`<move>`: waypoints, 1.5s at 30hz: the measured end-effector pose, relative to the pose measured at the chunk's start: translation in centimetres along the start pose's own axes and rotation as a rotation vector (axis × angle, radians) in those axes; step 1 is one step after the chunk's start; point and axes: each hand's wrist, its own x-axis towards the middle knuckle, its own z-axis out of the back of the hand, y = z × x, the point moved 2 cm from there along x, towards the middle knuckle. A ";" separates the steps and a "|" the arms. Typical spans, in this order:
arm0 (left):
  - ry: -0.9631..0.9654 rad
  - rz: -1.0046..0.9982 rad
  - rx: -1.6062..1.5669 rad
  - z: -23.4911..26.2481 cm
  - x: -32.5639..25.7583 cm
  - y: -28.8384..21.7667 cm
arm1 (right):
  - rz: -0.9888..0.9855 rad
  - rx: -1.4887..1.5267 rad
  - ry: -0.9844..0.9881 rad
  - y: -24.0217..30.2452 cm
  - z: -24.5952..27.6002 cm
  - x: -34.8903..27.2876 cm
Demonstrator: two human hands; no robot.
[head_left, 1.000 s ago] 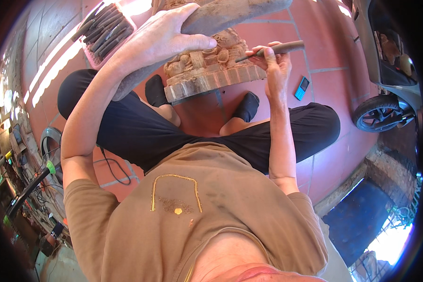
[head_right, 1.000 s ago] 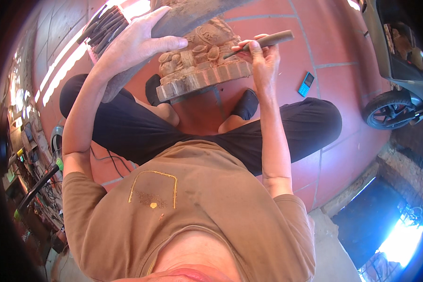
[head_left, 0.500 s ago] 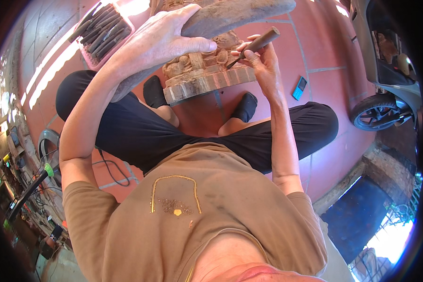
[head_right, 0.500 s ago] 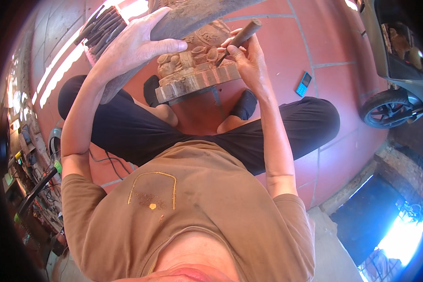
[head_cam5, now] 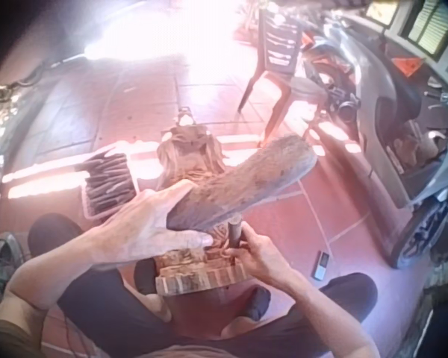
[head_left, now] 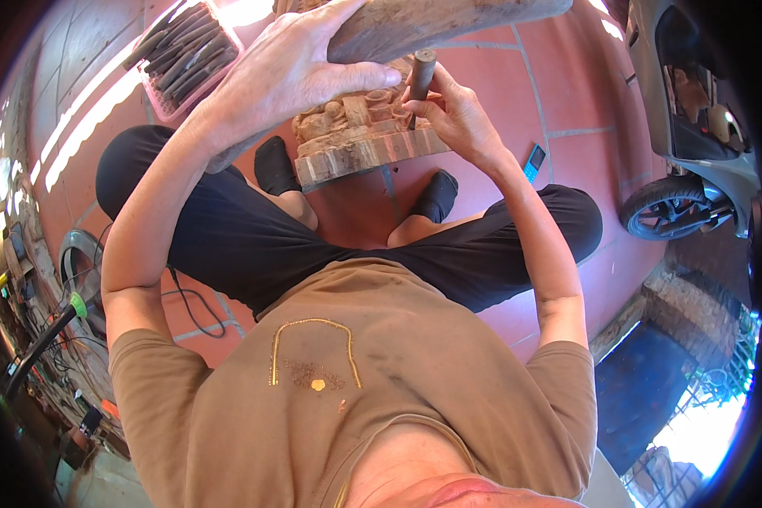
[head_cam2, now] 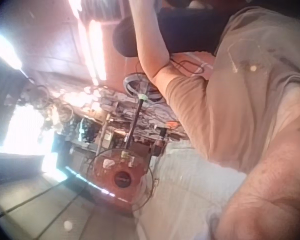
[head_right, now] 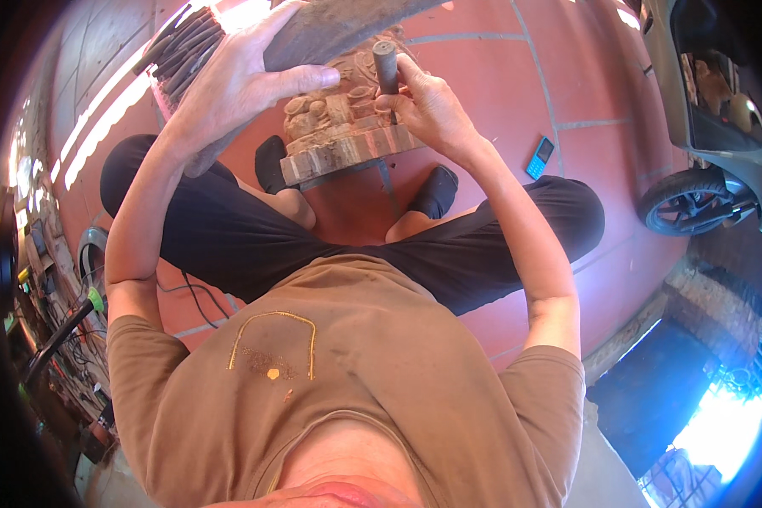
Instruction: The person carves a wooden block using a chisel and mallet while sitting cross-legged on the floor. They repeatedly strike the chisel to shape the wood, occasionally adjusting the block's position.
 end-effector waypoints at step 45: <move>-0.202 -0.027 -0.170 -0.1 -0.6 0.4 | -0.043 0.221 -0.159 -2.3 0.1 0.2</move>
